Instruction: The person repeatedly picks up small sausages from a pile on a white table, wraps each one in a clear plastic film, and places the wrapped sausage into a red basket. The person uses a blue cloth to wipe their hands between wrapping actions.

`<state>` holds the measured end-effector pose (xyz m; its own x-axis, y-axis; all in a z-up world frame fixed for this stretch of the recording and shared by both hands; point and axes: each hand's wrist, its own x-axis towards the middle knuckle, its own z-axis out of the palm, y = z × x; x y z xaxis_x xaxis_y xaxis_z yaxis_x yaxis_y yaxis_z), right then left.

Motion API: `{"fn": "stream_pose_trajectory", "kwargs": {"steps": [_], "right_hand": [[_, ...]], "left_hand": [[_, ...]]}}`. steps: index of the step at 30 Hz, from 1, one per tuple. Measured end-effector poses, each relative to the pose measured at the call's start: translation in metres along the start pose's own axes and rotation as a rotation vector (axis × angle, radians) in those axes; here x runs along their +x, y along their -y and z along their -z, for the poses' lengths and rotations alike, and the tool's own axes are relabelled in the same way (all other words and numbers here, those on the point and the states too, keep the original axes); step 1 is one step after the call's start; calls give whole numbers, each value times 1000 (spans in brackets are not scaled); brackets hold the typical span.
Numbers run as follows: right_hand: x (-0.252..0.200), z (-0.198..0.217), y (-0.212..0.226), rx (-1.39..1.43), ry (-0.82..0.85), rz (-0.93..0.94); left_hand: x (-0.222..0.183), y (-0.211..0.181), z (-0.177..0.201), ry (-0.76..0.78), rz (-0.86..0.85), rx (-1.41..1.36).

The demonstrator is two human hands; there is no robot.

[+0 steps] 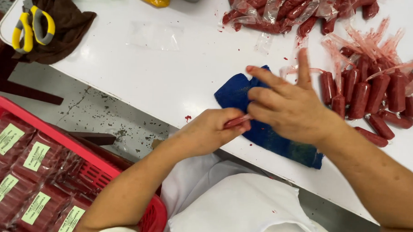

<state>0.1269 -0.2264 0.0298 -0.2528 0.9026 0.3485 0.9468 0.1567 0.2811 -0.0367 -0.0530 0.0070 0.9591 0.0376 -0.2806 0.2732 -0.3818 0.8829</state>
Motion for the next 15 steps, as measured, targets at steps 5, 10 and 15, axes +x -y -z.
{"fn": "stream_pose_trajectory", "kwargs": {"steps": [5,10,15], "right_hand": [[4,-1,-26,25,25,65],[46,-21,-25,-5,-11,133],[90,-21,-84,-263,-218,230]], "left_hand": [[-2,34,38,384,1,-318],[37,39,6,17,-294,-832],[-13,-7,62,-228,-89,-308]]}}
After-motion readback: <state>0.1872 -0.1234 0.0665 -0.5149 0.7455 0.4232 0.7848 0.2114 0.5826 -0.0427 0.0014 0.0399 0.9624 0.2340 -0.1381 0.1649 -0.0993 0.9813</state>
